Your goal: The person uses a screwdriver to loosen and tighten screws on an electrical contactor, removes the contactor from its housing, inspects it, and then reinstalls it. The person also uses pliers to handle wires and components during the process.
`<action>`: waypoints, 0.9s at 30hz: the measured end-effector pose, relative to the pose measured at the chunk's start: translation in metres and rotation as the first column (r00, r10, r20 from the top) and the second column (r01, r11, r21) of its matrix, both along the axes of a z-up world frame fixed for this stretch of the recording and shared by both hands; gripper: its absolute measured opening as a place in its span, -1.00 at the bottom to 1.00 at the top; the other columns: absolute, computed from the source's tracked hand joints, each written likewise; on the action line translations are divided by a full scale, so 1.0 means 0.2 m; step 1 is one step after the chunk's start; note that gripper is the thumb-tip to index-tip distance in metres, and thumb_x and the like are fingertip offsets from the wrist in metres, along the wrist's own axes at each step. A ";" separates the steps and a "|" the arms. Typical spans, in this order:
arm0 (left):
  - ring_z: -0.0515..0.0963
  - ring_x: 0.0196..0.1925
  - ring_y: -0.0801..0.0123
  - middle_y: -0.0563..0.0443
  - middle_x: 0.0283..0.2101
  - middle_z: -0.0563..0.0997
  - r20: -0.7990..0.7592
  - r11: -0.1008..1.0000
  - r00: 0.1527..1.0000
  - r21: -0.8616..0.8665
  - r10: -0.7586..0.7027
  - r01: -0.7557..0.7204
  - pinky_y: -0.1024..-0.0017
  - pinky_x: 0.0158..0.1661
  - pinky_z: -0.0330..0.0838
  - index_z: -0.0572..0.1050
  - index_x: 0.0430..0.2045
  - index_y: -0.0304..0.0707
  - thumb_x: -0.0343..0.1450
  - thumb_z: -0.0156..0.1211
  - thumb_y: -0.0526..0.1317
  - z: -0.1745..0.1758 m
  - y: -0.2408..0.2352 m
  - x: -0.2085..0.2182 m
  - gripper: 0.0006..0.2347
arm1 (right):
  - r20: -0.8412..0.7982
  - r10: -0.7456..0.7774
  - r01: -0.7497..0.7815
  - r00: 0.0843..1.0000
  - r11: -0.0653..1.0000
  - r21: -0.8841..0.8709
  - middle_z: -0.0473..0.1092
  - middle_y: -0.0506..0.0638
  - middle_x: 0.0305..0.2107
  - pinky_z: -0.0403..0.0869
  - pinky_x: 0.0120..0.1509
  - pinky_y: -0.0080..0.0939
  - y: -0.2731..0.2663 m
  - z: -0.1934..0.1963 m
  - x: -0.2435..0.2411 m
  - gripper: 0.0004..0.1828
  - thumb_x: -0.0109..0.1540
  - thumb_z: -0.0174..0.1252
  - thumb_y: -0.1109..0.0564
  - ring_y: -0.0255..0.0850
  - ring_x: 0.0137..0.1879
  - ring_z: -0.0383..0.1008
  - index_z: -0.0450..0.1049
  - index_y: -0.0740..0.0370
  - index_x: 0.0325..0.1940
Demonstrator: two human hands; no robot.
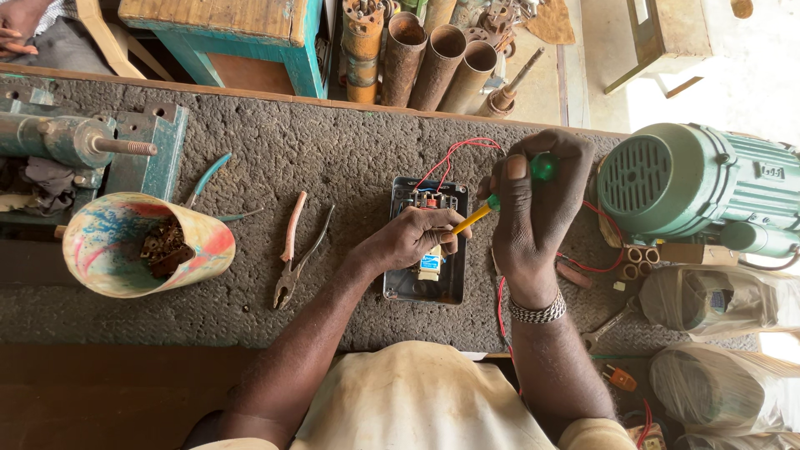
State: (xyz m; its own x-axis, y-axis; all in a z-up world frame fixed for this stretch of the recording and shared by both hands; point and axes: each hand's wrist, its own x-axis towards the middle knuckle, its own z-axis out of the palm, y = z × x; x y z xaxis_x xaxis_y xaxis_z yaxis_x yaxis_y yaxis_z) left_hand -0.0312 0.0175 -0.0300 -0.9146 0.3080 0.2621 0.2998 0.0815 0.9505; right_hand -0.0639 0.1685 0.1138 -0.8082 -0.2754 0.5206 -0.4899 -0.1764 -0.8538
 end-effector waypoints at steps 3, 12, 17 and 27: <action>0.73 -0.23 0.44 0.03 -0.37 0.67 -0.001 1.000 1.000 0.017 -0.006 0.006 0.41 -0.10 0.65 0.52 -0.05 -0.24 0.51 0.13 -0.39 0.00 0.00 0.01 -0.84 | -0.023 -0.026 0.027 0.999 0.999 0.034 0.27 -0.03 -0.16 0.49 -0.20 -0.37 -0.02 0.00 0.01 -0.76 0.54 0.06 0.20 -0.37 -0.26 0.38 0.13 0.23 0.18; 0.69 -0.24 0.46 0.05 -0.37 0.65 -0.026 0.994 1.000 0.108 0.018 -0.015 0.43 -0.13 0.63 0.50 0.01 -0.26 0.51 0.15 -0.37 -0.04 0.01 0.02 -0.81 | -0.249 -0.185 0.213 0.951 0.973 0.088 0.16 -0.05 -0.12 0.23 -0.18 -0.40 -0.10 -0.10 0.03 -0.70 0.56 0.14 0.24 -0.41 -0.19 0.15 0.13 0.23 0.23; 0.70 -0.23 0.45 0.05 -0.31 0.68 -0.028 0.997 1.000 0.079 -0.007 0.009 0.43 -0.12 0.65 0.55 -0.11 -0.29 0.51 0.20 -0.32 0.00 0.00 0.03 -0.88 | -0.288 -0.224 0.200 0.931 0.974 -0.110 0.29 -0.04 -0.32 0.25 -0.55 -0.41 -0.12 -0.08 0.00 -0.78 0.53 0.06 0.11 -0.40 -0.52 0.24 0.14 0.19 0.06; 0.70 -0.08 0.44 0.00 -0.16 0.71 -0.116 0.995 0.993 0.095 0.026 -0.015 0.46 0.02 0.63 0.52 -0.01 -0.33 0.49 0.18 -0.38 0.13 0.00 0.00 -0.80 | -0.154 0.985 -0.843 -0.078 -0.148 -0.517 0.18 -0.18 -0.74 0.05 -0.69 -0.26 -0.15 -0.06 -0.43 -0.63 0.36 0.09 -0.08 -0.44 -0.72 0.06 0.36 0.18 -0.41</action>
State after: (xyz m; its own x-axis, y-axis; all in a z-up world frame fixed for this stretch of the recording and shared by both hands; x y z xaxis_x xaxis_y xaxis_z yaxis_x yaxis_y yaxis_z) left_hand -0.0322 0.0175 -0.0035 -0.8818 0.2589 0.3942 0.4084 0.0013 0.9128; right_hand -0.1507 0.1394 0.1012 0.0177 -0.7085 0.7055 0.6413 -0.5333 -0.5517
